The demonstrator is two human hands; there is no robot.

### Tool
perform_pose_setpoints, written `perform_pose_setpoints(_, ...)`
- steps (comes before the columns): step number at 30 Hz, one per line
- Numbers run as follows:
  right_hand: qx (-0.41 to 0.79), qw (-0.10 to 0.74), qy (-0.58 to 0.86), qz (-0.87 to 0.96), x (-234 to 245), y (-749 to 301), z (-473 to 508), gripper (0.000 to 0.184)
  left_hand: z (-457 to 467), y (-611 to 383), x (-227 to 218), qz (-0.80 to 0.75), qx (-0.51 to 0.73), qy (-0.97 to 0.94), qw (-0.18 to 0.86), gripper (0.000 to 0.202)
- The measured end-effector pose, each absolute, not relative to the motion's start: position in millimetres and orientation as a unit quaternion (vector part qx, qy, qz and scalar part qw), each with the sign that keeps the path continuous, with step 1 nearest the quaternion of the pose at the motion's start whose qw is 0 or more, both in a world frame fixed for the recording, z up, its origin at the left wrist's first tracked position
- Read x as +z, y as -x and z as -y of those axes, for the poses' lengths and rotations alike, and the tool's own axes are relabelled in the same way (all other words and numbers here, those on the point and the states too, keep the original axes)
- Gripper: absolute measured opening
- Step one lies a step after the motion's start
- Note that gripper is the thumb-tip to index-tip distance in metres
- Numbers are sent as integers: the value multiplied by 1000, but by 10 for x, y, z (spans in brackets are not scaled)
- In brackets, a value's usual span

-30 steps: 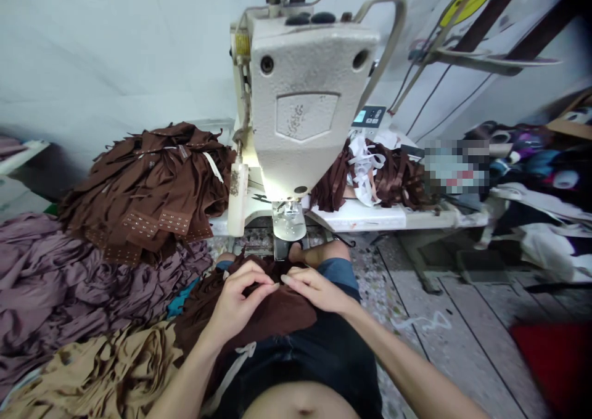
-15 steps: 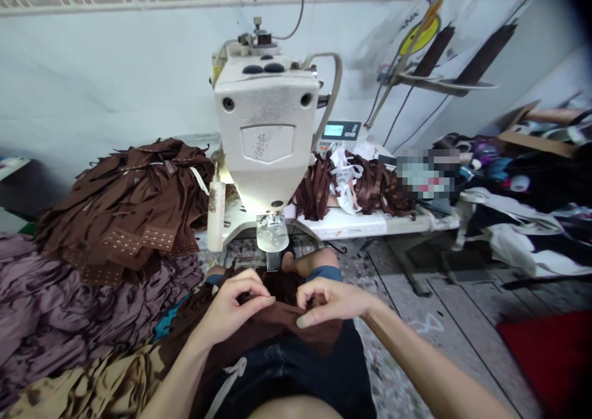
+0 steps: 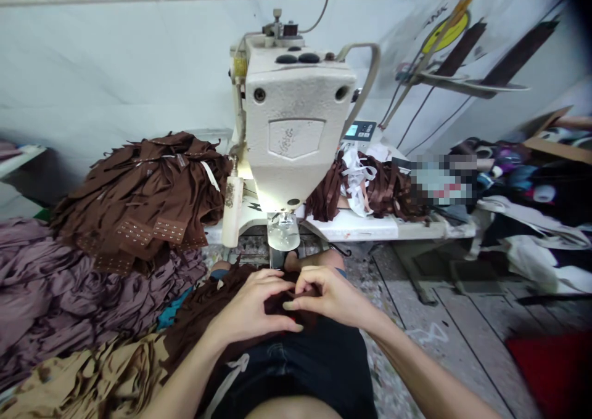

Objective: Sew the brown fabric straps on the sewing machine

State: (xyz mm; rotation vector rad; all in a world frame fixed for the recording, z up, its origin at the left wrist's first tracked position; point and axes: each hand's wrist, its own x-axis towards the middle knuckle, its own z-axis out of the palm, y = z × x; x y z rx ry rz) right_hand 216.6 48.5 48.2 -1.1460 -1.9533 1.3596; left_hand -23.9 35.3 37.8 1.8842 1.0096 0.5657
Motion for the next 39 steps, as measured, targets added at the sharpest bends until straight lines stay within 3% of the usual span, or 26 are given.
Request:
perform_pose_setpoints(3, 456, 213, 405, 763, 646, -2175, -517, 12, -306, 82, 383, -439, 213, -717, 498, 22)
perform_pose_setpoints(5, 506, 193, 371, 754, 697, -2257, -581, 10, -291, 68, 348, -443, 208, -673, 554, 23)
perform_pose_setpoints(9, 615, 209, 397, 648, 667, -2418, -670, 30, -293, 134, 301, -438, 238, -654, 569, 27)
perform_pose_setpoints(14, 626, 281, 422, 593, 541, -2357, -627, 40, -258, 40, 426, -429, 266, -679, 533, 26)
perform_pose_setpoints(18, 628, 333, 422, 563, 422, -2244, -595, 47, -210, -74, 467, -434, 286, -669, 532, 39)
perform_pose_setpoints(21, 559, 423, 457, 548, 351, -2202, -529, 43, -184, -88, 391, -441, 305, -610, 583, 42)
perform_pose_setpoints(24, 415, 496, 461, 607, 345, -2205, -397, 24, -172, -59, 301, -457, 334, -566, 599, 41)
perform_pose_setpoints(28, 359, 468, 384, 710, 348, -2206, -233, 17, -170, -12, 269, -422, 348, -594, 590, 32)
perform_pose_setpoints(34, 383, 469, 398, 689, 177, -2102, -175, 14, -144, 6, 306, -436, 341, -652, 518, 27)
perform_pose_setpoints(39, 416, 442, 407, 682, 142, -2052, -147, 15, -93, -5, 201, -460, 341, -635, 518, 24)
